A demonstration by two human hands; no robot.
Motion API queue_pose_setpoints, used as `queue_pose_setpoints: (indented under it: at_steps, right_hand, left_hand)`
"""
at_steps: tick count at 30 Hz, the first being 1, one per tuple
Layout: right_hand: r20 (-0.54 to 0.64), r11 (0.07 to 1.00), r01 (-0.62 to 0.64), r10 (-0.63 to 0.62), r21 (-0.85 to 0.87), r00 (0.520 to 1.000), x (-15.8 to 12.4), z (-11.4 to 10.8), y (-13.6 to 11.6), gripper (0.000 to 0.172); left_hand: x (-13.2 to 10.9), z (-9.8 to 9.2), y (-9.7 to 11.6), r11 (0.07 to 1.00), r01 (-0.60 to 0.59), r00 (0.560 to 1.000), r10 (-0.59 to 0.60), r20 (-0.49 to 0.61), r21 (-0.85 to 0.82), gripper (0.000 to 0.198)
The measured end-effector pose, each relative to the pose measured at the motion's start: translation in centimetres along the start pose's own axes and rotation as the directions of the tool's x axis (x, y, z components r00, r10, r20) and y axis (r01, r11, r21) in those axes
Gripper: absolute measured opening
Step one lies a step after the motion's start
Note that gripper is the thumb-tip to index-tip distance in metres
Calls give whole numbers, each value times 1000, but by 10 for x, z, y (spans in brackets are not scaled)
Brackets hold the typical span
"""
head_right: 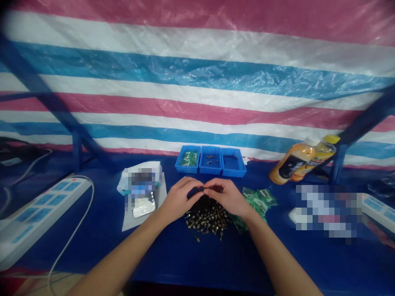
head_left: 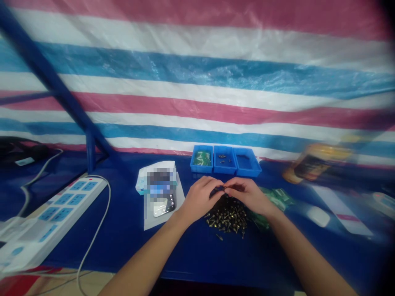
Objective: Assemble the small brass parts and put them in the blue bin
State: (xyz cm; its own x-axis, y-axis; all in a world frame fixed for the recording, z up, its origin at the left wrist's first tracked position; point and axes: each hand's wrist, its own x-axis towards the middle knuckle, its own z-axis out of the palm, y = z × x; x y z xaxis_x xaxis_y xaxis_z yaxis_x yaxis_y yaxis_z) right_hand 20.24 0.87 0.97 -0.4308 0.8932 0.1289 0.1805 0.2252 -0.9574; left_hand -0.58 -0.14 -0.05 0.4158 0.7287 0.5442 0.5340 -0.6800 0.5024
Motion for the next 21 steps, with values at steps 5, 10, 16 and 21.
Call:
queue_pose_setpoints:
  at_steps: [5,10,16,21]
  right_hand:
    - [-62,985,-33,44,169,997,3,6,4,24]
    - [-120,977,-82,106,194,987,3,7,2,29]
    - [-85,982,-83,99,168,992,2,9,1,28]
    - [-76,975,-88,105,205,992,2,13,-1,27]
  left_hand:
    - [-1,3,-1,997,-44,996,40,-78,-57,17]
    - [-1,5,1,996,-35,998,31,-58,-76,18]
    - [-1,8,-1,996,-24,989,12,-146,-87,12]
    - [-1,10,2,993,-73,970,48,-239,-97,7]
